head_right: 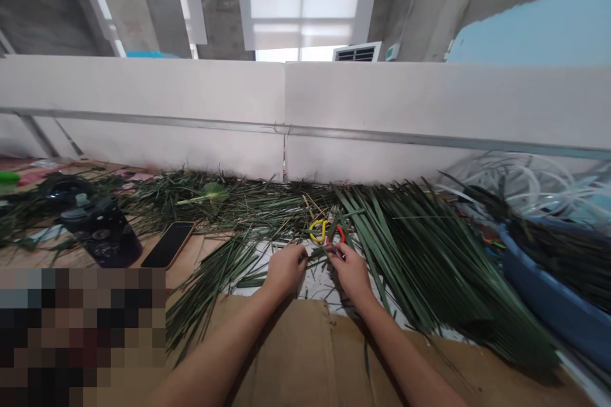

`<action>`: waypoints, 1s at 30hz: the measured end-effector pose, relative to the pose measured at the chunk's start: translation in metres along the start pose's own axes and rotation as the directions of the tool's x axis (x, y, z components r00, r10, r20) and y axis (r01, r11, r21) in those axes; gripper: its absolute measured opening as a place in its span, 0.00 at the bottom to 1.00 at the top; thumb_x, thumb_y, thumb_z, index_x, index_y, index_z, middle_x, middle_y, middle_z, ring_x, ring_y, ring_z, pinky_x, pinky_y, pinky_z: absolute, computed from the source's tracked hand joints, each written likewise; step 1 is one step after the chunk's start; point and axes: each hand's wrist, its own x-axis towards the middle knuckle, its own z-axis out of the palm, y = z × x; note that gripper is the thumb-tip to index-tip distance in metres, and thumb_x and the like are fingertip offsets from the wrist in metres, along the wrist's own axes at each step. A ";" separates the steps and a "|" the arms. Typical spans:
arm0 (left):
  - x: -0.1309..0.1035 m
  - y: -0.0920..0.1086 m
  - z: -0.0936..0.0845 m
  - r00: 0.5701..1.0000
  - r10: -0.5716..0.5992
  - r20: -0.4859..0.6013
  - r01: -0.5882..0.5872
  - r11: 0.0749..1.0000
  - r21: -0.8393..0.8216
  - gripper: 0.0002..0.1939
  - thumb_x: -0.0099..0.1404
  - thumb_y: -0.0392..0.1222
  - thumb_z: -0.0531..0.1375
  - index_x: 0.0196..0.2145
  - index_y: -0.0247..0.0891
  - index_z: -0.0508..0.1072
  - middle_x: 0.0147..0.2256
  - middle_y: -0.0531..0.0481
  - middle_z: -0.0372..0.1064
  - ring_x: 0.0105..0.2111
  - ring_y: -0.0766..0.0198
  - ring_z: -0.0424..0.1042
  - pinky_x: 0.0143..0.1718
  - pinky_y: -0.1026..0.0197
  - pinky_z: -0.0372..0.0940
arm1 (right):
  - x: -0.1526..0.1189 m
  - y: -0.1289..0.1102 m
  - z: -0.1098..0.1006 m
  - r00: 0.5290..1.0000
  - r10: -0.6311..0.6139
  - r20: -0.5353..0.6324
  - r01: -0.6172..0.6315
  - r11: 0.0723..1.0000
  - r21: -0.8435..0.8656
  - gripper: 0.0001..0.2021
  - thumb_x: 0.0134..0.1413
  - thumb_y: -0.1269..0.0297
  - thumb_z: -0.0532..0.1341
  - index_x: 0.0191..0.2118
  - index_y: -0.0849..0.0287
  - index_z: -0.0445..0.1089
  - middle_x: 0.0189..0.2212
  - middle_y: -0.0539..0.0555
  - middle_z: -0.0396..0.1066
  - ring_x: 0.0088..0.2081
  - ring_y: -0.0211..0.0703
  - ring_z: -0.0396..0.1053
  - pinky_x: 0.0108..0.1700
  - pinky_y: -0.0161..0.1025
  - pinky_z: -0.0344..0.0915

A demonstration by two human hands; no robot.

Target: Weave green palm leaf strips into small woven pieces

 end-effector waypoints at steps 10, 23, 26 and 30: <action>0.006 -0.014 -0.020 0.997 0.070 -0.016 -0.072 0.965 -0.252 0.08 0.66 0.37 0.58 0.38 0.40 0.78 0.40 0.48 0.79 0.41 0.58 0.74 0.42 0.61 0.61 | -0.008 0.000 -0.005 1.000 -0.006 0.013 0.005 0.991 0.131 0.20 0.48 0.52 0.65 0.45 0.56 0.79 0.43 0.58 0.82 0.44 0.57 0.76 0.48 0.48 0.69; 0.008 -0.018 -0.025 0.989 0.139 0.052 -0.096 0.867 -0.489 0.08 0.63 0.41 0.59 0.34 0.38 0.77 0.29 0.52 0.73 0.31 0.62 0.69 0.35 0.63 0.61 | -0.011 -0.010 -0.006 0.995 -0.067 0.076 0.063 0.997 0.052 0.15 0.47 0.56 0.65 0.40 0.55 0.80 0.40 0.57 0.80 0.43 0.56 0.76 0.47 0.47 0.68; 0.010 -0.021 -0.022 0.991 0.124 0.054 -0.073 0.828 -0.556 0.07 0.62 0.42 0.59 0.34 0.38 0.76 0.28 0.53 0.72 0.29 0.63 0.69 0.33 0.63 0.62 | -0.013 -0.014 -0.006 0.991 -0.112 0.077 0.113 0.994 -0.011 0.12 0.47 0.57 0.64 0.36 0.54 0.79 0.37 0.57 0.79 0.41 0.55 0.75 0.45 0.46 0.66; 0.012 -0.022 -0.016 0.995 0.083 0.059 -0.025 0.756 -0.654 0.11 0.63 0.46 0.58 0.36 0.36 0.75 0.31 0.51 0.72 0.27 0.65 0.70 0.31 0.63 0.65 | -0.015 -0.016 -0.005 0.993 -0.099 0.066 0.100 0.995 -0.004 0.10 0.48 0.55 0.64 0.31 0.54 0.77 0.33 0.56 0.76 0.37 0.53 0.73 0.42 0.45 0.65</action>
